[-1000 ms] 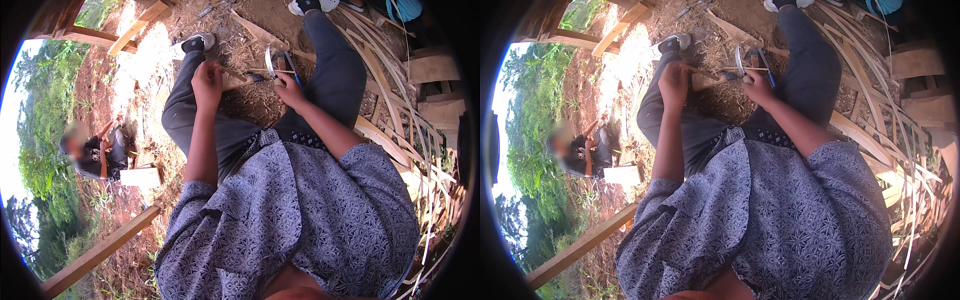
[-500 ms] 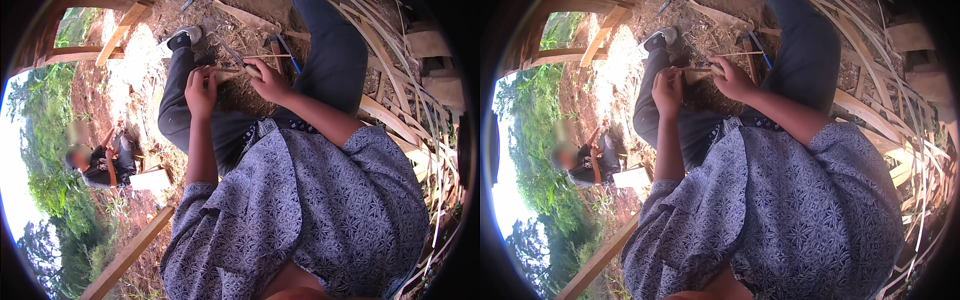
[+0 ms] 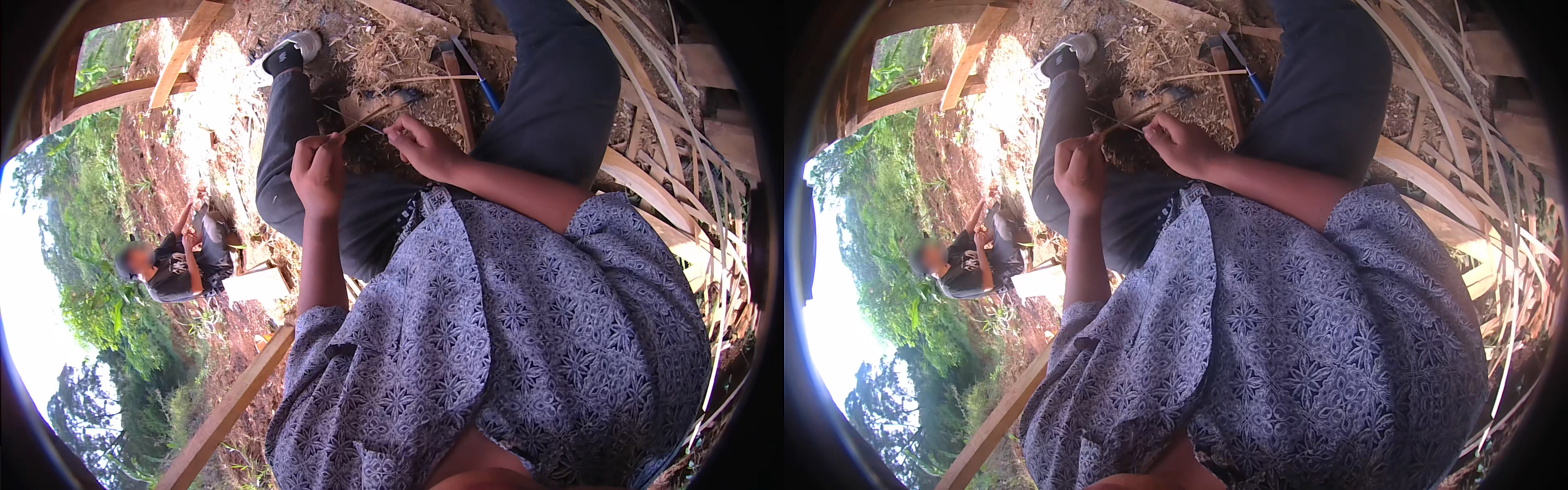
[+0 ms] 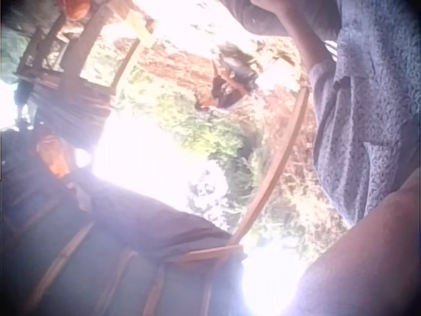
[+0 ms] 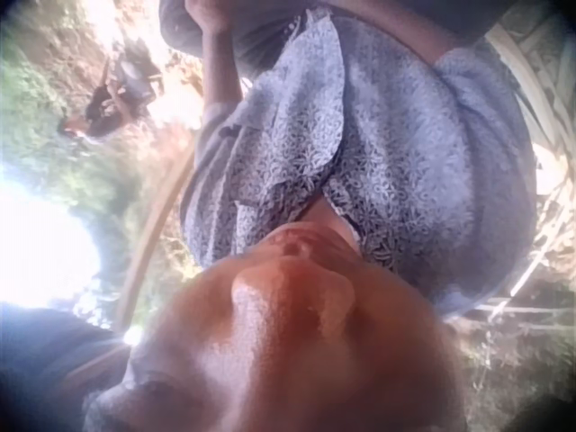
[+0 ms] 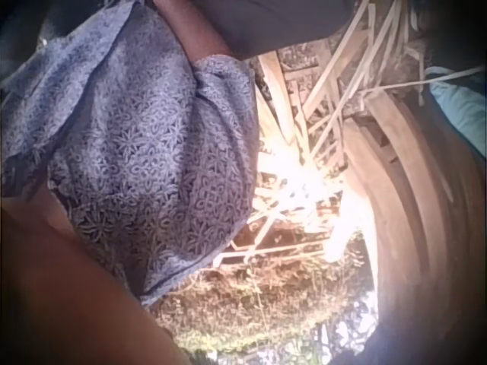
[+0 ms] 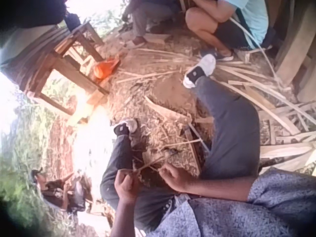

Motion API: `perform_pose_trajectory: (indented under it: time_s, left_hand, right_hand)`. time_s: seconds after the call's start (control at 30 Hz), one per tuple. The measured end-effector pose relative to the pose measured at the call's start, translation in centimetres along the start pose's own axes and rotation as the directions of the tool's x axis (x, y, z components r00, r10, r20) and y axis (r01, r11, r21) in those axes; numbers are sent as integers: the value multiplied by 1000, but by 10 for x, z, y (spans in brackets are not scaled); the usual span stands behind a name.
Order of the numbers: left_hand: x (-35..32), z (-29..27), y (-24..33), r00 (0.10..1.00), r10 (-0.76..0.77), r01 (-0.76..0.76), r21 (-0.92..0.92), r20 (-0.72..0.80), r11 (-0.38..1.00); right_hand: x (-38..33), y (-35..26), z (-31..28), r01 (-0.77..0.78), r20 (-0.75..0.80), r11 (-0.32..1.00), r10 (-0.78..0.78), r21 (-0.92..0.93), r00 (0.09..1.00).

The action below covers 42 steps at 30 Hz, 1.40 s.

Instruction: The person sits on the ground and uses a knife to carve a small piece of wood held between their legs. They repeatedly scrape the wood surface to remove shavings and refine the shape.

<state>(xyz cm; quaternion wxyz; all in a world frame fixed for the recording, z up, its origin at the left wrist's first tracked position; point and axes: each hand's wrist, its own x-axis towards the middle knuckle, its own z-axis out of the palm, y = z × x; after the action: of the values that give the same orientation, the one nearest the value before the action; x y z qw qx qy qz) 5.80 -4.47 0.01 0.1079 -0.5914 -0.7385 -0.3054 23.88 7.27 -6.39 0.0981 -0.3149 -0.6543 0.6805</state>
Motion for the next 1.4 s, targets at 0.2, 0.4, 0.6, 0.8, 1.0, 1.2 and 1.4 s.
perform_pose_trajectory:
  time_s: [0.2,0.4,0.6,0.8,1.0,1.2,1.4]
  left_hand:
    - [-3,-7,-5,994,65,-68,31,84,997]
    - [-4,-7,-2,995,57,-58,13,83,998]
    - [-8,-5,-8,996,-14,13,11,91,1000]
    - [0,8,1,990,-142,141,-42,-24,989]
    - [0,14,10,990,-137,135,-95,-18,986]
    - [4,12,9,998,-63,62,-64,-17,996]
    - [2,17,14,996,-78,77,-34,-36,996]
  right_hand:
    - [0,-1,-7,19,-60,993,-26,-114,998]
    - [-2,-3,-2,113,-12,993,-113,-34,994]
    - [1,-3,1,107,-117,994,-105,11,988]
    - [10,8,-4,77,-117,996,-81,-41,990]
    - [20,5,-8,128,-149,991,-134,-45,980]
    - [14,-11,-9,183,-106,980,-191,-80,976]
    - [11,-16,-5,193,-118,980,-197,-48,973]
